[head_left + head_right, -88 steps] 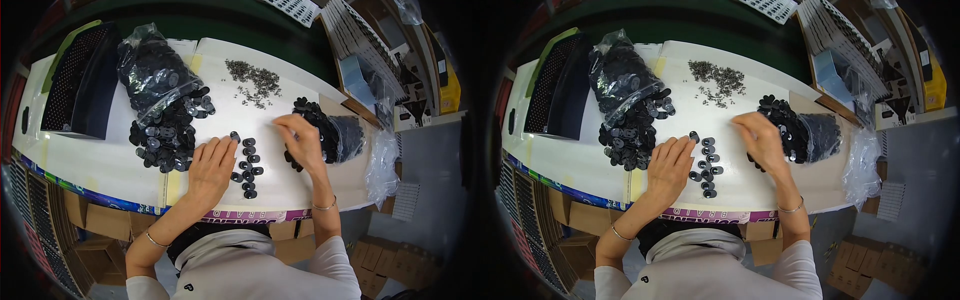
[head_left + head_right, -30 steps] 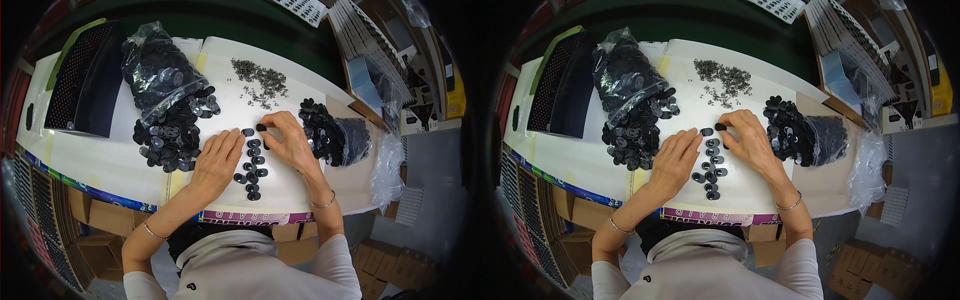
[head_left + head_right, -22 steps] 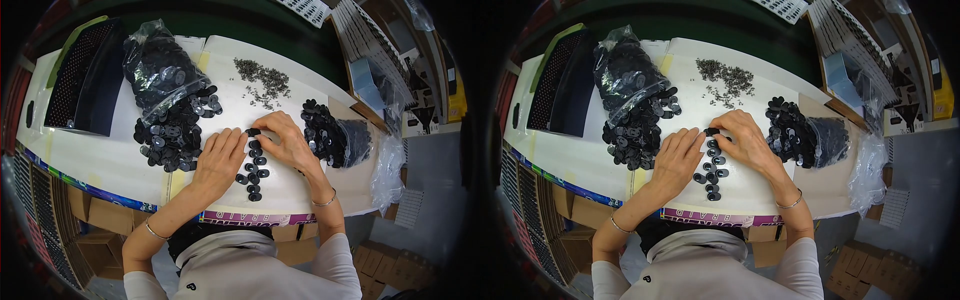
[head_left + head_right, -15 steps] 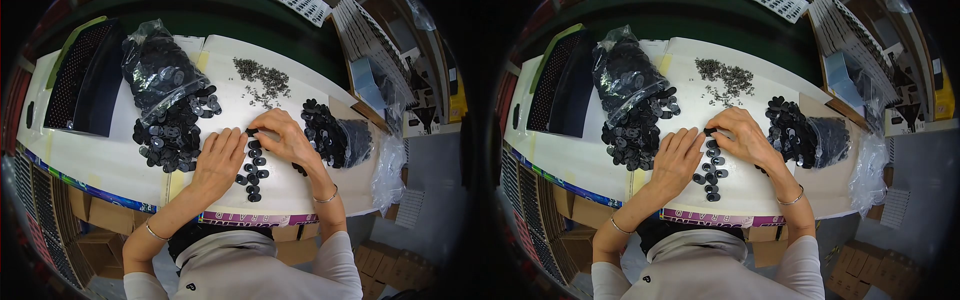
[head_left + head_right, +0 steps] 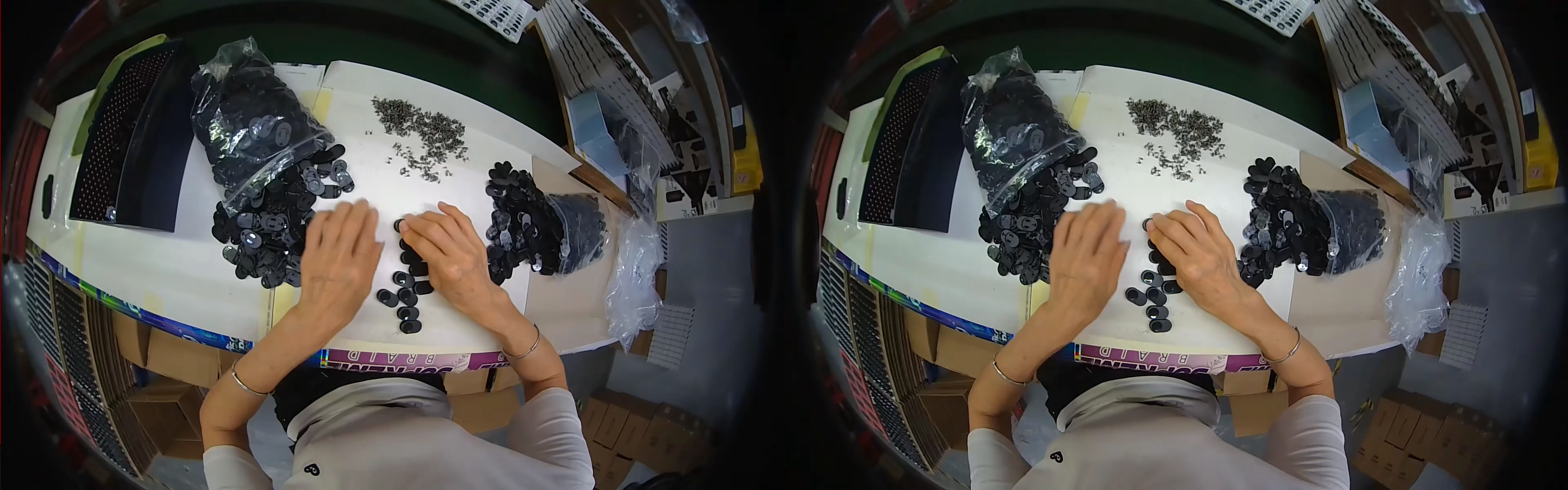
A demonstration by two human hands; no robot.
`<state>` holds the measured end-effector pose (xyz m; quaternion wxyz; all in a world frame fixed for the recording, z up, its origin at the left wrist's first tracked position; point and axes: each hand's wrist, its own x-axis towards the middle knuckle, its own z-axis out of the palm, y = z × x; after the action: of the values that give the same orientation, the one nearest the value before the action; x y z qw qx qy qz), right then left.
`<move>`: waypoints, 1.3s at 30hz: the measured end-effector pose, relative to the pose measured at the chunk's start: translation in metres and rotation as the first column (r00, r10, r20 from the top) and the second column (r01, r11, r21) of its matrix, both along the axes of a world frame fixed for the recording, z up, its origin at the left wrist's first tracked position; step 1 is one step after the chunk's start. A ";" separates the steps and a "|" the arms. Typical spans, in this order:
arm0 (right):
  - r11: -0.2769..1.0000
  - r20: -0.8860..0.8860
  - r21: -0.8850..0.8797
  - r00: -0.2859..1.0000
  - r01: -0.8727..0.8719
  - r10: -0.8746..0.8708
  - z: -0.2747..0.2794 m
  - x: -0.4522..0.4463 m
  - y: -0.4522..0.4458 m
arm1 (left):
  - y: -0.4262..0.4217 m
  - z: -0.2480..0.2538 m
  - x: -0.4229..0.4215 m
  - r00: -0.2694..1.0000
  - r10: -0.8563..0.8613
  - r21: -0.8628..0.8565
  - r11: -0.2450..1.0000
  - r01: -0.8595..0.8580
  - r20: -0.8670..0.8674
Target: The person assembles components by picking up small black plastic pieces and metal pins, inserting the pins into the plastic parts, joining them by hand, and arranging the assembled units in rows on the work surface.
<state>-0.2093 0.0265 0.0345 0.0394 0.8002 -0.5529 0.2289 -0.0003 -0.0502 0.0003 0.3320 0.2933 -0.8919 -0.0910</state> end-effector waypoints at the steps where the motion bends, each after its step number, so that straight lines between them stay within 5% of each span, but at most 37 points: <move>1: 1.000 -0.004 0.003 1.000 0.019 -0.019 0.000 0.002 0.003 | -0.007 0.002 0.001 0.999 0.039 -0.013 0.999 -0.039 0.009; 7: 0.999 0.090 0.016 0.995 0.047 -0.048 0.006 0.012 0.021 | -0.044 0.006 0.001 0.982 0.157 -0.125 0.982 -0.144 0.101; 10: 0.984 0.338 0.179 0.938 0.012 -0.073 0.011 -0.009 0.019 | -0.043 0.002 0.000 0.991 0.101 -0.175 0.981 -0.084 0.090; 14: 0.936 0.374 0.124 0.858 0.330 -0.352 0.013 -0.028 -0.002 | -0.043 0.003 -0.003 0.997 0.050 -0.201 0.979 -0.038 0.054; 20: 0.865 0.396 0.164 0.771 0.475 -0.499 -0.003 -0.049 -0.042 | -0.026 0.005 -0.008 0.999 -0.038 -0.206 0.978 0.032 -0.027; 29: 0.919 0.269 -0.034 0.889 0.394 -0.371 -0.015 -0.036 -0.016 | -0.011 -0.003 -0.017 0.998 -0.011 -0.132 0.991 0.002 -0.069; 35: 0.926 0.463 0.160 0.802 0.343 -0.377 0.003 -0.023 0.008 | -0.001 -0.004 -0.018 0.994 0.009 -0.071 0.997 -0.017 -0.110; 39: 0.921 0.407 0.178 0.826 0.348 -0.390 0.007 -0.033 0.007 | 0.016 -0.005 -0.017 0.982 -0.014 -0.072 0.997 0.000 -0.190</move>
<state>-0.2421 0.0331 0.0414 -0.0799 0.6076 -0.7022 0.3624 -0.0172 -0.0337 -0.0044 0.4259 0.2680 -0.8597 -0.0876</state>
